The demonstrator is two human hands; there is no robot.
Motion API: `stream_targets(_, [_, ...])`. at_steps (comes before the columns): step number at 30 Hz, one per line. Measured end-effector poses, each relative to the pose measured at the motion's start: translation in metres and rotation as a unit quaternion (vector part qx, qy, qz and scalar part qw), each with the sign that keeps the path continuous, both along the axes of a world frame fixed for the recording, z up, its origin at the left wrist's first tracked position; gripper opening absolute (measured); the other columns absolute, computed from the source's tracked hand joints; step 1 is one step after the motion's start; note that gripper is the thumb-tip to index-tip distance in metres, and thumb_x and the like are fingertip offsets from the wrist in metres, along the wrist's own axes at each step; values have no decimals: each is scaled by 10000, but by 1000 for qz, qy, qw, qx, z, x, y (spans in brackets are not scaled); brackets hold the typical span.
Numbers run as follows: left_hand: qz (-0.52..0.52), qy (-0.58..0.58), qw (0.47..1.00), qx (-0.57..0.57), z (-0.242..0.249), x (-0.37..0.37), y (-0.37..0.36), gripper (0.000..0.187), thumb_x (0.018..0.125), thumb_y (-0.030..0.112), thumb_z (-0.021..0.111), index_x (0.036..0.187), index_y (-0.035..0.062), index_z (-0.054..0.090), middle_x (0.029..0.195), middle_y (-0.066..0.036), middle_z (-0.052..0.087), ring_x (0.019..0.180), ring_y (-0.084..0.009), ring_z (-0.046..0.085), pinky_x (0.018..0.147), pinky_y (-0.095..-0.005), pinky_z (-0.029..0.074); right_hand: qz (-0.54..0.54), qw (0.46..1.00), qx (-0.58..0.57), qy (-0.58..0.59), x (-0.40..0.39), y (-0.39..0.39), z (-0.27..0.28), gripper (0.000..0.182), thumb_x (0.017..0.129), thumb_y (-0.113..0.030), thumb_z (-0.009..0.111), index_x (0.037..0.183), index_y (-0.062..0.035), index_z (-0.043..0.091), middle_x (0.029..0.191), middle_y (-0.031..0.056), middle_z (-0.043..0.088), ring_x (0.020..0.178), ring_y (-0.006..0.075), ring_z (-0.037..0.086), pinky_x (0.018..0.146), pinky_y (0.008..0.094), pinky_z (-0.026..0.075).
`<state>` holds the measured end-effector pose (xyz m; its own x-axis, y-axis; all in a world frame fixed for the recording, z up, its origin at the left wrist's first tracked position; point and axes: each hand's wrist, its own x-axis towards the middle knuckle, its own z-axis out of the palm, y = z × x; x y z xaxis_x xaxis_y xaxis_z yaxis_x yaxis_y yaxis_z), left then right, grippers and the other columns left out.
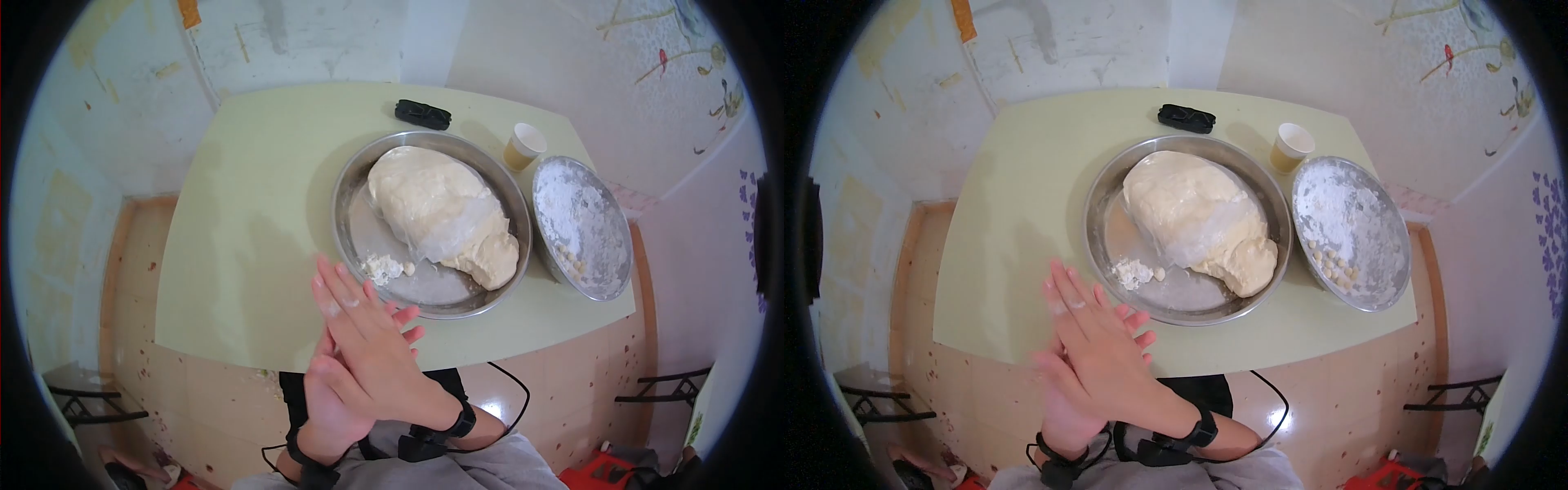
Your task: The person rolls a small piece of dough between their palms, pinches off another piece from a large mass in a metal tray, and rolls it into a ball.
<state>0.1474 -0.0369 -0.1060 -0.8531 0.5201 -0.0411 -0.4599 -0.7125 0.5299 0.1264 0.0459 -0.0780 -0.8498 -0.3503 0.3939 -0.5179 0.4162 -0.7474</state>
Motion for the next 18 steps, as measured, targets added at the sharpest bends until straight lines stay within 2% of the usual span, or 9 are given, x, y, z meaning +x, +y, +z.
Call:
stream_targets(5, [54, 33, 997, 48, -2, -14, -13, 676, 925, 576, 184, 1456, 160, 237, 1474, -40, 301, 1309, -232, 326, 1046, -351, 213, 59, 998, -8, -10, 30, -8, -9, 667, 877, -285, 446, 1385, 98, 247, 1461, 294, 178, 1357, 467, 155, 1095, 516, 104])
stream_targets(6, [65, -3, 998, -7, 9, -14, -11, 730, 903, 620, 217, 1449, 135, 234, 1449, -103, 317, 1293, -252, 347, 1054, -362, 240, 67, 998, -18, -5, 34, -11, -6, 668, 879, -294, 448, 1380, 101, 254, 1457, 301, 179, 1354, 480, 151, 1095, 517, 103])
stream_targets(7, [77, -39, 994, -62, 15, -13, -10, 788, 880, 664, 251, 1442, 111, 230, 1425, -167, 334, 1277, -271, 367, 1062, -373, 266, 77, 996, -37, 3, 34, -11, -3, 678, 884, -329, 445, 1377, 100, 265, 1456, 299, 188, 1360, 456, 167, 1094, 519, 106])
stream_targets(11, [-2, -61, 998, -31, -4, -11, 6, 788, 874, 665, 270, 1444, 121, 230, 1428, -166, 327, 1281, -274, 362, 1060, -374, 262, 93, 995, -33, 10, 20, -11, 15, 714, 862, -323, 521, 1382, 87, 253, 1459, 284, 188, 1360, 432, 183, 1075, 526, 188])
stream_targets(13, [-46, -30, 997, -57, 6, -2, 9, 800, 866, 686, 255, 1445, 135, 231, 1441, -149, 316, 1293, -265, 347, 1062, -371, 254, 40, 999, -32, 12, 6, -10, 8, 710, 899, -387, 425, 1391, 90, 239, 1454, 295, 198, 1361, 428, 195, 1092, 513, 128])
stream_targets(14, [-47, -29, 997, -57, 5, -3, 8, 800, 866, 686, 255, 1445, 135, 231, 1441, -149, 316, 1293, -265, 347, 1062, -371, 254, 39, 999, -32, 13, 2, -6, 7, 710, 899, -387, 425, 1391, 90, 239, 1454, 295, 198, 1361, 428, 195, 1092, 513, 128])
stream_targets(16, [-1, -3, 1000, -8, 3, -5, 3, 782, 890, 641, 274, 1455, 109, 182, 1454, -168, 283, 1293, -302, 347, 1070, -410, 267, -13, 1000, 13, 18, -2, 3, 4, 732, 861, -316, 526, 1378, 110, 232, 1455, 290, 193, 1359, 428, 191, 1080, 520, 174])
stream_targets(17, [12, -1, 1000, 5, 5, -7, 1, 785, 886, 647, 274, 1454, 112, 188, 1452, -166, 288, 1294, -297, 346, 1069, -406, 267, -11, 1000, 13, 18, -1, 3, -1, 732, 861, -316, 526, 1378, 110, 232, 1455, 290, 193, 1359, 428, 191, 1080, 520, 174])
stream_targets(18, [26, -1, 1000, 11, 5, -10, -3, 787, 883, 653, 273, 1452, 115, 194, 1450, -163, 293, 1294, -292, 345, 1067, -402, 267, 6, 1000, 23, 15, 2, 1, -6, 718, 889, -359, 460, 1389, 99, 225, 1459, 288, 189, 1363, 427, 183, 1086, 513, 154])
